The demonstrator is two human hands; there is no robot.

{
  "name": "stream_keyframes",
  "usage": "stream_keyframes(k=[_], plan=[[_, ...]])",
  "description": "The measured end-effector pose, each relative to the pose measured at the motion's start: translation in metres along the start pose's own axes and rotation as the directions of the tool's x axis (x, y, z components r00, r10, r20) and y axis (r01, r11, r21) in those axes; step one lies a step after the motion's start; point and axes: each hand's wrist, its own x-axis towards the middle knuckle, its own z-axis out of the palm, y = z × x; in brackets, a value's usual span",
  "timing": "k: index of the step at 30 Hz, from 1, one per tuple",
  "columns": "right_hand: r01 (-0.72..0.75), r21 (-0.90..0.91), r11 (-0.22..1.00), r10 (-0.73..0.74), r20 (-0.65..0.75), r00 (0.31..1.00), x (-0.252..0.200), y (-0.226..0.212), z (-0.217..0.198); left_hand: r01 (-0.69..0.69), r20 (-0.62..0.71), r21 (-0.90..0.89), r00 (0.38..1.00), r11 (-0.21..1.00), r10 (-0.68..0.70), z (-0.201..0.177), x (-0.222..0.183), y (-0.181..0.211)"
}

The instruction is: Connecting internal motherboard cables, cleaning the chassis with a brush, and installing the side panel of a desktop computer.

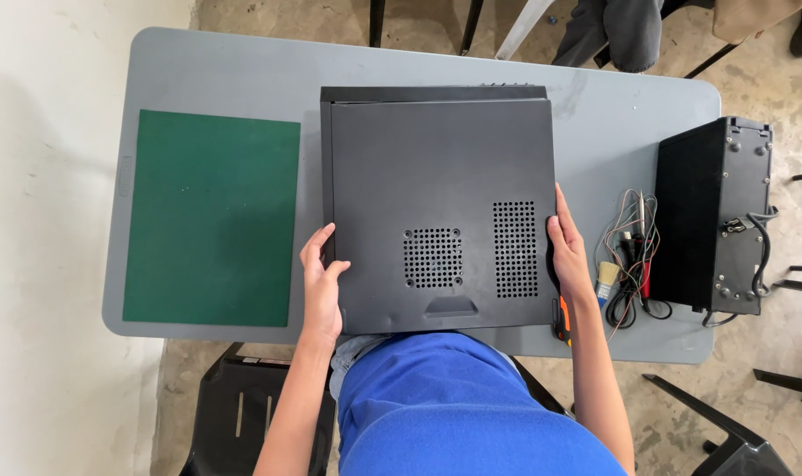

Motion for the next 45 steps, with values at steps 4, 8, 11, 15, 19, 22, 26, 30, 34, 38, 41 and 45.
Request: stream_keyframes(k=[4,8,11,15,19,22,26,30,34,38,41,45], plan=[[0.008,-0.063,0.998,-0.007,0.011,1.000,0.003,0.014,-0.002,-0.006,-0.019,0.024,1.000,1.000,0.007,-0.003,0.009,-0.005],[0.051,-0.159,0.986,-0.047,0.027,0.999,0.007,0.022,-0.001,-0.033,-0.015,0.099,0.999,0.995,0.035,-0.001,0.009,-0.003],[0.099,-0.212,0.972,-0.102,-0.001,0.995,0.002,0.012,0.002,-0.057,0.011,0.243,0.998,0.968,0.056,0.002,0.004,-0.004],[0.329,-0.117,0.937,-0.330,0.013,0.944,0.001,0.018,0.002,-0.246,0.028,0.492,0.963,0.835,0.268,0.005,0.009,-0.027],[0.115,-0.022,0.993,-0.116,-0.052,0.992,-0.001,0.049,-0.004,-0.345,0.080,0.671,0.914,0.656,0.399,0.016,-0.008,-0.021],[-0.032,-0.033,0.999,0.031,-0.030,0.999,-0.011,-0.002,0.007,-0.304,-0.001,0.677,0.911,0.670,0.413,0.030,-0.017,-0.014],[0.050,-0.021,0.999,-0.050,-0.023,0.998,-0.022,-0.020,0.006,-0.268,-0.131,0.534,0.911,0.802,0.391,0.041,0.000,-0.024],[0.066,-0.128,0.990,-0.078,-0.096,0.992,-0.021,-0.002,0.014,-0.196,-0.200,0.450,0.929,0.871,0.312,0.043,0.007,-0.025],[0.214,-0.041,0.976,-0.218,-0.181,0.959,-0.023,0.002,0.014,-0.074,-0.265,0.220,0.955,0.973,0.133,0.040,0.007,-0.014],[0.193,0.033,0.981,-0.177,-0.270,0.946,-0.036,0.001,-0.010,-0.002,-0.270,0.163,0.962,0.987,0.047,0.038,0.010,-0.008],[0.167,0.353,0.920,-0.054,-0.309,0.949,-0.046,0.034,-0.035,0.026,-0.266,0.204,0.963,0.979,0.030,0.037,0.010,-0.008],[0.206,0.433,0.877,-0.048,-0.349,0.936,-0.050,0.049,-0.034,-0.122,-0.209,0.359,0.956,0.925,0.208,0.031,0.018,-0.021]])
